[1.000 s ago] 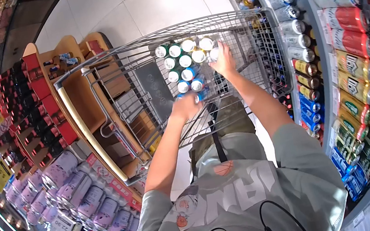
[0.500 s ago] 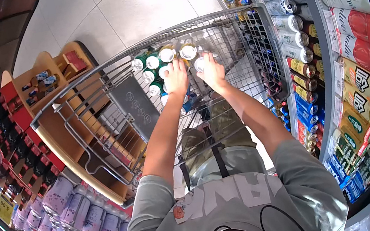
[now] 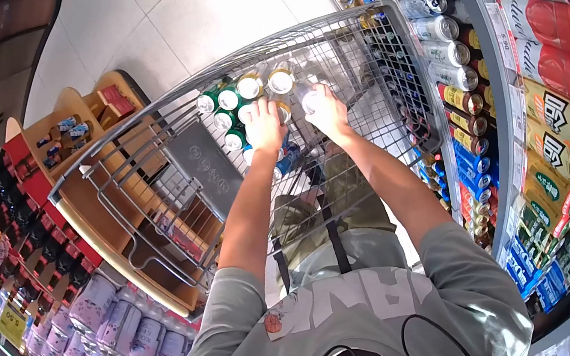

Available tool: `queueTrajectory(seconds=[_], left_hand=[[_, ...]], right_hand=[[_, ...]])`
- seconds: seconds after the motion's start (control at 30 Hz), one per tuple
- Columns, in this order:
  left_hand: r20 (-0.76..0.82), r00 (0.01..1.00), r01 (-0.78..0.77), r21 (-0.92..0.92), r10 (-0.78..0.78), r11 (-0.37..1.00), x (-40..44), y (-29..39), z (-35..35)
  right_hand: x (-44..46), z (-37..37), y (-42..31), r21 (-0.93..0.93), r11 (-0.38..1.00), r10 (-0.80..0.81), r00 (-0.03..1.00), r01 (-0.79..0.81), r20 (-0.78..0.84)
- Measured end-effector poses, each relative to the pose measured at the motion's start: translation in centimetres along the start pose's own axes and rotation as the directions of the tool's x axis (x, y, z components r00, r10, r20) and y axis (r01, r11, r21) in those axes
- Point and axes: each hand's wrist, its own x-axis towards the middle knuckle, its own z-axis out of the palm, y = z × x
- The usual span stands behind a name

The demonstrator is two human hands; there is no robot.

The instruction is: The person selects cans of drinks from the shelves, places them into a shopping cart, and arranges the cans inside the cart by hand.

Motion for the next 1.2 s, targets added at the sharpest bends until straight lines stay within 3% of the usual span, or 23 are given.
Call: queueTrajectory(seconds=[0.13, 0.27, 0.33, 0.37, 0.4, 0.43, 0.47, 0.5, 0.53, 0.57, 0.6, 0.63, 0.67, 0.7, 0.73, 0.77, 0.8, 0.87, 0.9, 0.97, 1.13, 1.2], left_hand=[[-0.133, 0.991, -0.049, -0.179, 0.026, 0.983, -2.7, 1.0, -0.4], [-0.196, 0.976, 0.016, -0.37, -0.095, 0.929, -6.4, 2.3, -0.8], [-0.07, 0.984, 0.083, -0.634, -0.164, 0.769, -8.4, 2.8, -3.2], [-0.003, 0.984, 0.116, -0.743, -0.176, 0.66, -9.3, 3.0, -4.2], [-0.03, 0.986, 0.089, -0.748, -0.167, 0.658, -10.5, 3.2, -5.3], [-0.118, 0.985, -0.033, -0.845, -0.125, 0.534, -11.6, 3.2, -6.2], [-0.209, 0.974, -0.16, -0.907, -0.088, 0.389, -12.8, 3.4, -7.8], [-0.235, 0.967, -0.183, -0.908, -0.095, 0.377, -14.1, 3.6, -9.5], [-0.263, 0.96, -0.245, -0.956, -0.101, 0.158, -15.0, 3.7, -10.3], [-0.288, 0.951, -0.257, -0.939, -0.11, 0.229, -15.9, 3.3, -11.9], [-0.315, 0.942, -0.269, -0.915, -0.117, 0.299, -16.8, 3.1, -13.5], [-0.382, 0.919, -0.339, -0.893, -0.099, 0.296, -18.0, 3.7, -14.0], [-0.17, 0.976, -0.181, -0.981, -0.132, -0.073, -19.2, 3.7, -16.5], [-0.143, 0.985, -0.164, -0.943, -0.094, -0.289, -19.9, 3.7, -17.2], [-0.122, 0.991, -0.13, -0.863, -0.049, -0.488, -20.5, 3.9, -18.0], [-0.101, 0.995, -0.094, -0.811, -0.02, -0.578, -21.9, 5.0, -20.6], [-0.019, 0.997, 0.036, -0.766, 0.079, -0.642, -23.6, 5.9, -23.5], [-0.05, 0.987, 0.062, -0.765, 0.155, -0.641, -25.5, 7.1, -26.2], [0.02, 0.977, 0.153, -0.76, 0.212, -0.632, -26.1, 7.8, -27.6], [-0.145, 0.937, 0.062, -0.826, 0.318, -0.56, -27.2, 9.6, -30.1], [-0.329, 0.803, -0.098, -0.895, 0.496, -0.435, -30.2, 17.0, -37.1], [-0.423, 0.785, -0.29, -0.897, 0.453, -0.334, -30.6, 20.0, -38.9]], right_hand=[[-1.5, -1.1, 1.7, 0.138, 0.987, 0.074, 0.997, -0.078, 0.034], [-4.7, -4.1, 3.0, 0.282, 0.957, -0.03, 0.99, 0.069, -0.141], [-7.0, -6.8, 2.6, 0.277, 0.956, -0.032, 0.974, 0.096, -0.226], [-8.5, -8.9, 2.1, 0.362, 0.93, 0.006, 0.981, 0.067, -0.196], [-9.8, -10.7, 1.8, 0.444, 0.895, 0.039, 0.986, 0.038, -0.163], [-10.8, -11.5, 2.6, 0.571, 0.818, 0.019, 0.988, 0.072, -0.152], [-12.7, -13.4, 1.8, 0.563, 0.821, 0.013, 0.983, 0.095, -0.185], [-15.1, -15.7, 1.4, 0.563, 0.81, -0.041, 0.974, 0.162, -0.221], [-17.9, -18.3, 0.2, 0.559, 0.797, -0.094, 0.961, 0.228, -0.259], [-20.9, -20.8, -1.2, 0.497, 0.827, -0.121, 0.948, 0.261, -0.296], [-22.8, -22.1, -0.4, 0.614, 0.761, -0.116, 0.975, 0.209, -0.188], [-25.4, -23.2, -0.7, 0.501, 0.82, -0.124, 0.941, 0.276, -0.315], [-28.4, -24.7, -1.6, 0.374, 0.87, -0.142, 0.89, 0.321, -0.434], [-31.7, -26.0, -2.4, 0.471, 0.744, -0.223, 0.841, 0.474, -0.493], [-34.7, -27.1, -3.2, 0.458, 0.742, -0.214, 0.821, 0.489, -0.529], [-37.6, -28.2, -3.9, 0.445, 0.741, -0.205, 0.8, 0.503, -0.564], [-39.8, -29.0, -3.7, 0.287, 0.733, -0.324, 0.687, 0.617, -0.651], [-45.6, -30.5, -5.7, 0.408, 0.661, -0.222, 0.684, 0.629, -0.695], [-48.0, -31.4, -5.5, 0.376, 0.677, -0.234, 0.67, 0.632, -0.705], [-52.9, -33.0, -5.9, 0.365, 0.696, -0.205, 0.659, 0.618, -0.724], [-62.4, -37.4, -5.0, -0.034, 0.809, -0.424, 0.542, 0.587, -0.726], [-65.8, -39.2, -5.1, -0.163, 0.809, -0.512, 0.541, 0.565, -0.667]])
